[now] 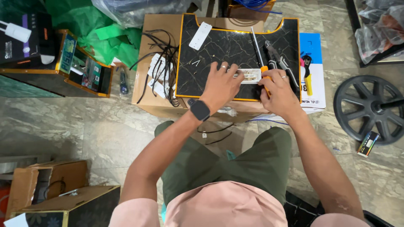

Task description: The person sits on the floor and repairs a power strip. They strip the insulation from the wire ends with pliers, insert the wires into the power strip's terminals, and tighten the screws with an orange-handled screwdriver, handling the wires and the opened power strip housing throughout.

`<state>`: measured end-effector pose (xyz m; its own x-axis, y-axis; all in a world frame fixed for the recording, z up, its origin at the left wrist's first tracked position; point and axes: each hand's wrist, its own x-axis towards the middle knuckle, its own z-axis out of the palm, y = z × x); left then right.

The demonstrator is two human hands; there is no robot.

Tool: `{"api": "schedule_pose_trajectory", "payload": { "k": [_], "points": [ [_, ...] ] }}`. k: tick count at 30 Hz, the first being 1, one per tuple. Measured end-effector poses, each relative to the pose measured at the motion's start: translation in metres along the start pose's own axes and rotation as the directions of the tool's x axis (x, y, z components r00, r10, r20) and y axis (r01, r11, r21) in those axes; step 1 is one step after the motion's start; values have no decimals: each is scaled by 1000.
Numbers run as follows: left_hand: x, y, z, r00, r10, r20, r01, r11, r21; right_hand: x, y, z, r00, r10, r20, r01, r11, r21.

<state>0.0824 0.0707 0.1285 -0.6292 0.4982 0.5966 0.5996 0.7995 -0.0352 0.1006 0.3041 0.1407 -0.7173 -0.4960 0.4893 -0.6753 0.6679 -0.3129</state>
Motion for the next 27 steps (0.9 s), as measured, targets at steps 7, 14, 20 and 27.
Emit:
{"api": "schedule_pose_trajectory", "payload": {
  "k": [7,14,20,27],
  "points": [
    [-4,0,3,999,-21,38,22,999,-38,7,-14,14,996,34,-84,-38,998,-49],
    [-7,-54,-21,941,-315,121,337,898,-281,13,-11,25,987,115,-111,-106,991,83],
    [-33,-99,-42,877,-447,174,479,793,-376,17,-11,20,991,133,-8,-130,980,152],
    [-52,-100,-30,866,-469,174,494,747,-445,27,-20,21,998,61,25,-60,998,-24]
  ]
}}
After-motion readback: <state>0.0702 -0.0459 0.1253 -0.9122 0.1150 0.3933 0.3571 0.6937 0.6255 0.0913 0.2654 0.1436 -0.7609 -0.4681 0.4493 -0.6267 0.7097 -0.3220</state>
